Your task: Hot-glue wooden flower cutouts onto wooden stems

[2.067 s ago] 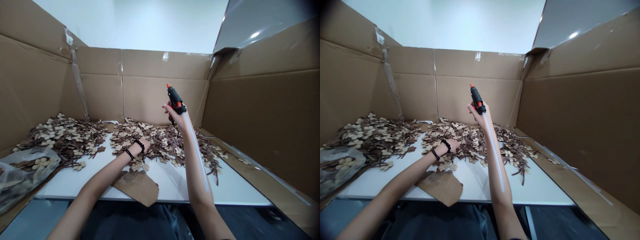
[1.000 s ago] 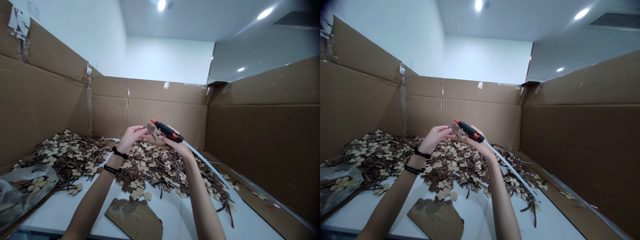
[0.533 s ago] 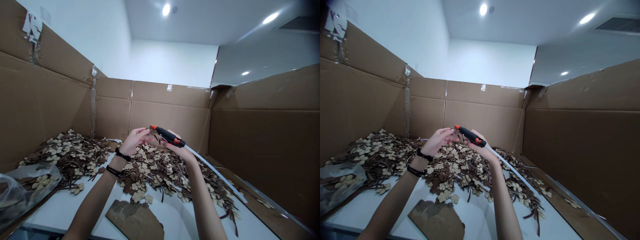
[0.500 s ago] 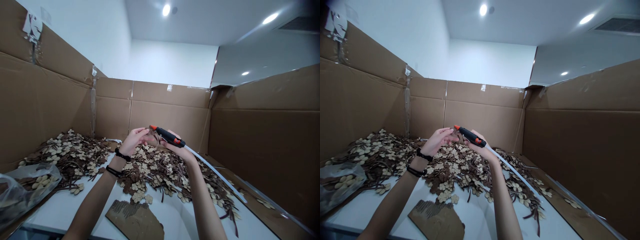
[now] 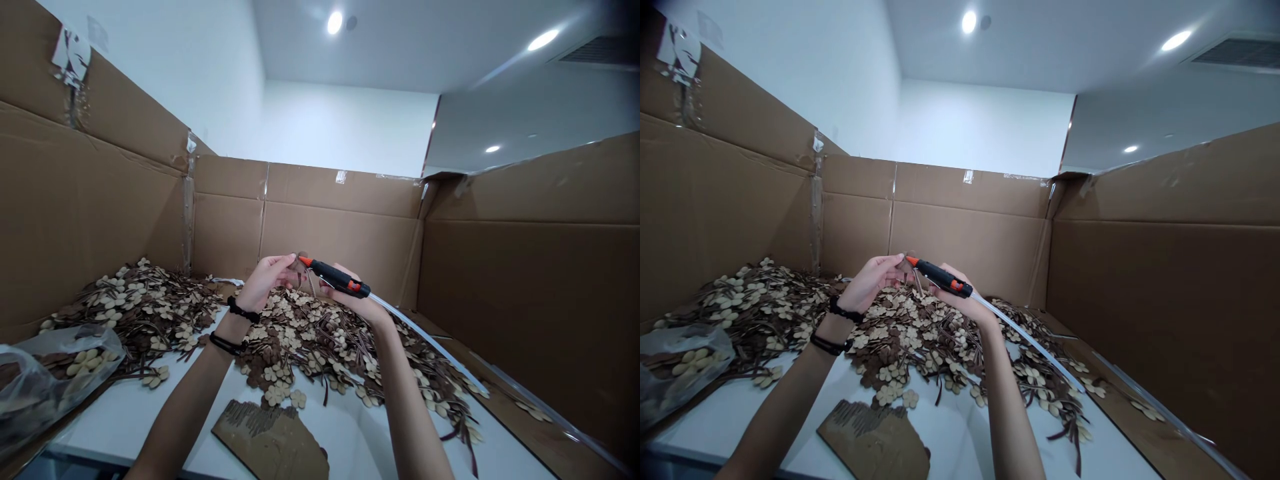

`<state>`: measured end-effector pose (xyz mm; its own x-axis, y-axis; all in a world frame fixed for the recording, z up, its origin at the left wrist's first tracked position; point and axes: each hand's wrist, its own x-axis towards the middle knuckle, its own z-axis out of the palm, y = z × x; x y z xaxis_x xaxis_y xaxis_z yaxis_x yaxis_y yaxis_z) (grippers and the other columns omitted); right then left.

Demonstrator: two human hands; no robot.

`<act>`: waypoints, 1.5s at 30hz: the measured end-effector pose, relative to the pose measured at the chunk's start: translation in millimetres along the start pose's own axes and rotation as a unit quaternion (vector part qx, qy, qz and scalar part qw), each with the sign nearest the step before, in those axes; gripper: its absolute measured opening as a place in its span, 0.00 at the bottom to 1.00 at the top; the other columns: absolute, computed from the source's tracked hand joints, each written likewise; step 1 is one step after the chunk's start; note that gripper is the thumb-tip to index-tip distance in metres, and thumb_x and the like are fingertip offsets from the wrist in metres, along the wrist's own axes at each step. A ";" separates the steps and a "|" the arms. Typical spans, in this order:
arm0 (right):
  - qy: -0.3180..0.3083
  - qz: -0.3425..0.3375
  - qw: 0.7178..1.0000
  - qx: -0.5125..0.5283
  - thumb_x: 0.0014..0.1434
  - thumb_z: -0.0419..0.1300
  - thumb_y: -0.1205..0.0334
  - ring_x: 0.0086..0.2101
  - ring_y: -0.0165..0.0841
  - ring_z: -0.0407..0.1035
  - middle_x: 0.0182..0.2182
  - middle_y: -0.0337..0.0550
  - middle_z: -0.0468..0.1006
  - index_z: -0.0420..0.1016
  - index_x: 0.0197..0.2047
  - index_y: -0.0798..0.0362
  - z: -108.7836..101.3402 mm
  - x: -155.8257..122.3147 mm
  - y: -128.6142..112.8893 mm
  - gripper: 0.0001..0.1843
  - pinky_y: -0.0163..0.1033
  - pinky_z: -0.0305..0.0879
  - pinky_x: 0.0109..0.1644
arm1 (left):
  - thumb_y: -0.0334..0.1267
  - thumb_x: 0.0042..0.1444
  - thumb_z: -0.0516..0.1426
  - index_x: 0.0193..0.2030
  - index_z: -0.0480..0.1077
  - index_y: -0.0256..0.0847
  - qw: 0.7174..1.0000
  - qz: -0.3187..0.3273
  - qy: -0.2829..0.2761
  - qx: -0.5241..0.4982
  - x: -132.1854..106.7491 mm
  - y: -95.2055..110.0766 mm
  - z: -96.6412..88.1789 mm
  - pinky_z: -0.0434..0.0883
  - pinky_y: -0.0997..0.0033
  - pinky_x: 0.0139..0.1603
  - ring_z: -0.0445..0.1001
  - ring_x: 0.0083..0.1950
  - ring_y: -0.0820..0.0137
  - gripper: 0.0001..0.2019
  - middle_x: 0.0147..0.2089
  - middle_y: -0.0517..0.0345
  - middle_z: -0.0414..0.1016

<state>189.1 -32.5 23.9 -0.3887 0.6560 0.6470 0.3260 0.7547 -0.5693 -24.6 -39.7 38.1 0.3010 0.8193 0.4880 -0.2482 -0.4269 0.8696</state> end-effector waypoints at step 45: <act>-0.085 -0.050 0.986 -0.135 0.52 0.52 0.69 0.27 0.28 0.53 0.26 0.35 0.59 0.56 0.28 0.51 -10.5 -4.8 -19.2 0.06 0.33 0.51 0.32 | 0.48 0.56 0.54 0.25 0.68 0.35 0.976 0.106 0.109 0.157 1.0 -4.9 5.5 0.63 0.77 0.24 0.65 0.20 0.77 0.17 0.22 0.58 0.70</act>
<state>193.7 -50.0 37.1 -0.5624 0.5842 0.5852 0.4867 0.8060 -0.3369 -18.1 -38.9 34.8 0.0629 0.7466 0.6623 0.0218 -0.6645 0.7470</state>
